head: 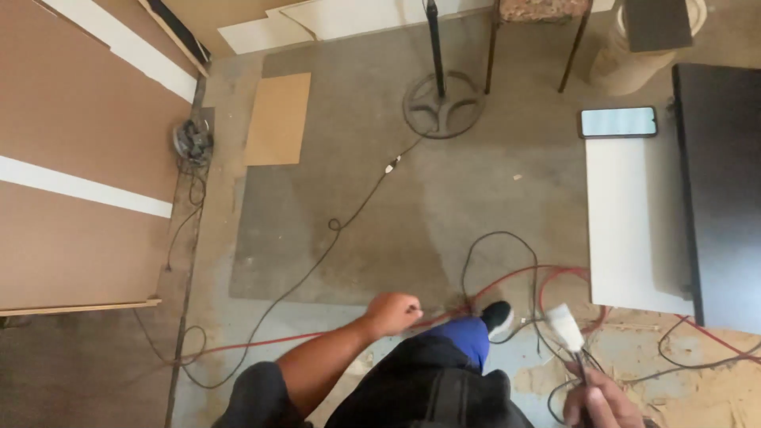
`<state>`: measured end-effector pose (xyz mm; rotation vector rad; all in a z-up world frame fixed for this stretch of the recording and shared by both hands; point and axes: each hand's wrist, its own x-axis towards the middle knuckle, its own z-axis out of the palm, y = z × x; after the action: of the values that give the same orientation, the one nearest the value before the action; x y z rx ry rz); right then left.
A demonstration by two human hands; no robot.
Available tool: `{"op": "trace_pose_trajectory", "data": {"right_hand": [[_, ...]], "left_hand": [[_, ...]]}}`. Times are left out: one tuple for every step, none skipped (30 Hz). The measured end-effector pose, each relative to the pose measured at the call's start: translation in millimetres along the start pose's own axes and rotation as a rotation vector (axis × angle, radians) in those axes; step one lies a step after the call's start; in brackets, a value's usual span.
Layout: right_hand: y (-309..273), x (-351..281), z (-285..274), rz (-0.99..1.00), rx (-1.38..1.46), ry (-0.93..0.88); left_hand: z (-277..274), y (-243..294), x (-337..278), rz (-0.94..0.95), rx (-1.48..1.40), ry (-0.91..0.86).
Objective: Assembling a white cabinet by drilling holes and driving screws into melamine panels.
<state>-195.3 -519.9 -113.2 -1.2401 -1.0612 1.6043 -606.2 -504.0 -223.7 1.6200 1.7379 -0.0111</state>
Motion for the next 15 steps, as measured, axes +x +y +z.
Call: {"op": "trace_pose_trajectory", "data": {"right_hand": [[7, 9, 22, -0.044, 0.039, -0.021], [10, 24, 42, -0.102, 0.069, -0.046], [10, 33, 62, -0.114, 0.063, -0.051], [9, 43, 79, -0.092, 0.133, -0.057], [9, 55, 99, -0.069, 0.204, -0.063], [7, 68, 113, -0.071, 0.191, -0.064], [6, 84, 129, -0.066, 0.193, -0.091], [6, 100, 147, -0.058, 0.199, -0.114], [12, 122, 165, -0.056, 0.19, -0.111], [20, 150, 186, -0.02, 0.146, -0.108], [28, 180, 207, 0.017, 0.102, -0.106], [26, 207, 232, 0.019, 0.099, -0.103], [23, 237, 256, 0.09, -0.047, -0.107], [22, 260, 280, 0.174, -0.186, -0.104], [14, 294, 314, 0.188, -0.183, -0.095]], "left_hand": [[-3, -39, -6, -0.12, 0.007, 0.022], [-9, -75, -4, -0.231, 0.009, 0.059], [-24, -100, -2, -0.226, 0.004, 0.072], [-35, -123, 3, -0.4, -0.038, 0.073], [-47, -149, 11, -0.574, -0.081, 0.074], [-62, -165, 20, -0.569, -0.093, 0.074], [-78, -184, 32, -0.576, -0.149, 0.116], [-95, -206, 45, -0.584, -0.2, 0.152], [-111, -218, 59, -0.579, -0.208, 0.147], [-131, -235, 77, -0.562, -0.267, 0.158], [-153, -252, 98, -0.544, -0.325, 0.169], [-159, -279, 126, -0.543, -0.328, 0.164], [-166, -305, 156, -0.535, -0.326, 0.18], [-172, -331, 180, -0.53, -0.317, 0.183], [-180, -358, 210, -0.532, -0.312, 0.166]]}}
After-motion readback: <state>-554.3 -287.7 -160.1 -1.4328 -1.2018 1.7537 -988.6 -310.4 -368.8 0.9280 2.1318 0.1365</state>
